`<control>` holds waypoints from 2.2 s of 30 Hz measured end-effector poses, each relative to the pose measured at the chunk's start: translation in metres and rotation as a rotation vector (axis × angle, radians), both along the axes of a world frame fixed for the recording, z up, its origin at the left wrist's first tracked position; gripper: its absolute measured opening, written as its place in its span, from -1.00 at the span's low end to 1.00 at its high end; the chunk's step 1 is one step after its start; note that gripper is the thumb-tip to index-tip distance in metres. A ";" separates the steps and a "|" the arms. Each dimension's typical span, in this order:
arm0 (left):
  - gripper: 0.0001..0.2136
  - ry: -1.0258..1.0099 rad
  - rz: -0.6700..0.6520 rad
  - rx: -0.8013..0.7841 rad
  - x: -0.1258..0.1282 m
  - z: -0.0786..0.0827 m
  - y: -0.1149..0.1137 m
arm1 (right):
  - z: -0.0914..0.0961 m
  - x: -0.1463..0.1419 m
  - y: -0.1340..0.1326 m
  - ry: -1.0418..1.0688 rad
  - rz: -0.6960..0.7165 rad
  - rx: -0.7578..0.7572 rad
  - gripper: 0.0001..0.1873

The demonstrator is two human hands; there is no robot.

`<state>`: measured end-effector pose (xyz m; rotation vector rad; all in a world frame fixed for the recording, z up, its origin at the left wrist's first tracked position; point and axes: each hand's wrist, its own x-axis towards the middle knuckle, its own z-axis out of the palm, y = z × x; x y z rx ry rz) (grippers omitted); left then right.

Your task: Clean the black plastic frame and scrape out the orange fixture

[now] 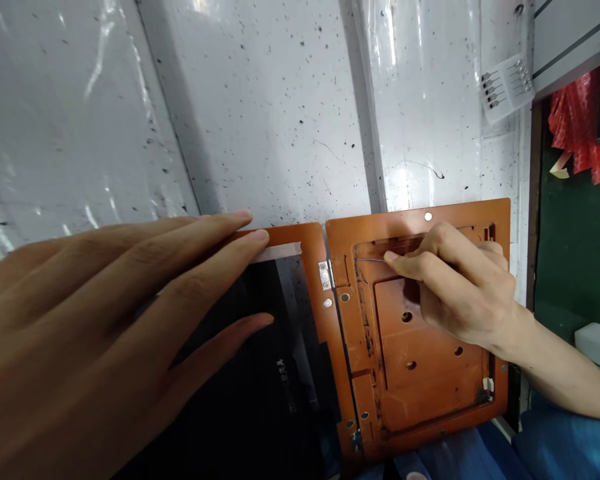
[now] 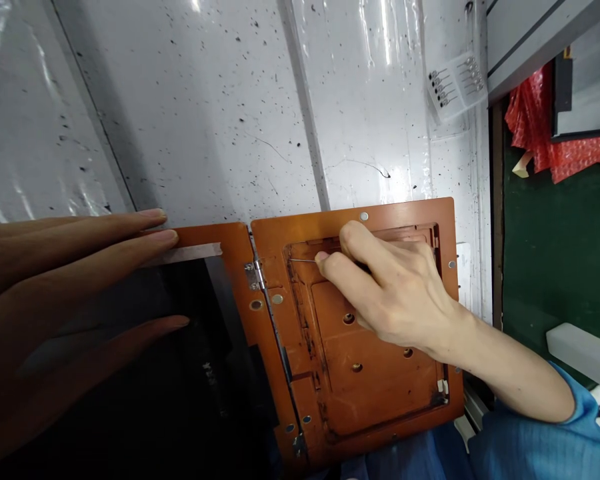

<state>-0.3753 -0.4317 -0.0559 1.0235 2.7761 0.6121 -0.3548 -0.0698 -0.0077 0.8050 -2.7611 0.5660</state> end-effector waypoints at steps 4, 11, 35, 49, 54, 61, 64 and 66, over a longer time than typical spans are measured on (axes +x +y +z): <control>-0.34 -0.002 0.000 -0.002 0.002 0.000 0.001 | 0.001 0.000 0.000 0.020 -0.021 0.003 -0.86; -0.33 -0.007 0.005 0.003 -0.001 0.003 0.000 | 0.001 -0.001 0.000 0.005 -0.012 0.009 -0.84; -0.32 -0.007 0.023 -0.014 -0.008 0.019 0.007 | 0.001 -0.002 0.000 0.003 0.004 -0.010 -0.83; -0.33 -0.009 0.020 -0.032 -0.011 0.027 0.012 | 0.002 -0.002 -0.001 -0.003 -0.007 -0.041 -0.83; -0.28 -0.018 0.019 -0.066 -0.018 0.050 0.025 | 0.002 -0.004 -0.002 0.022 -0.018 -0.029 -0.83; -0.28 -0.026 0.027 -0.042 -0.018 0.056 0.021 | 0.002 -0.004 -0.002 0.000 0.000 -0.042 -0.80; -0.29 -0.036 0.029 -0.006 -0.014 0.049 0.014 | 0.001 -0.003 -0.002 0.006 -0.032 -0.021 -0.82; -0.28 -0.043 0.026 0.009 -0.014 0.047 0.014 | 0.000 -0.002 -0.001 0.018 -0.043 -0.027 -0.85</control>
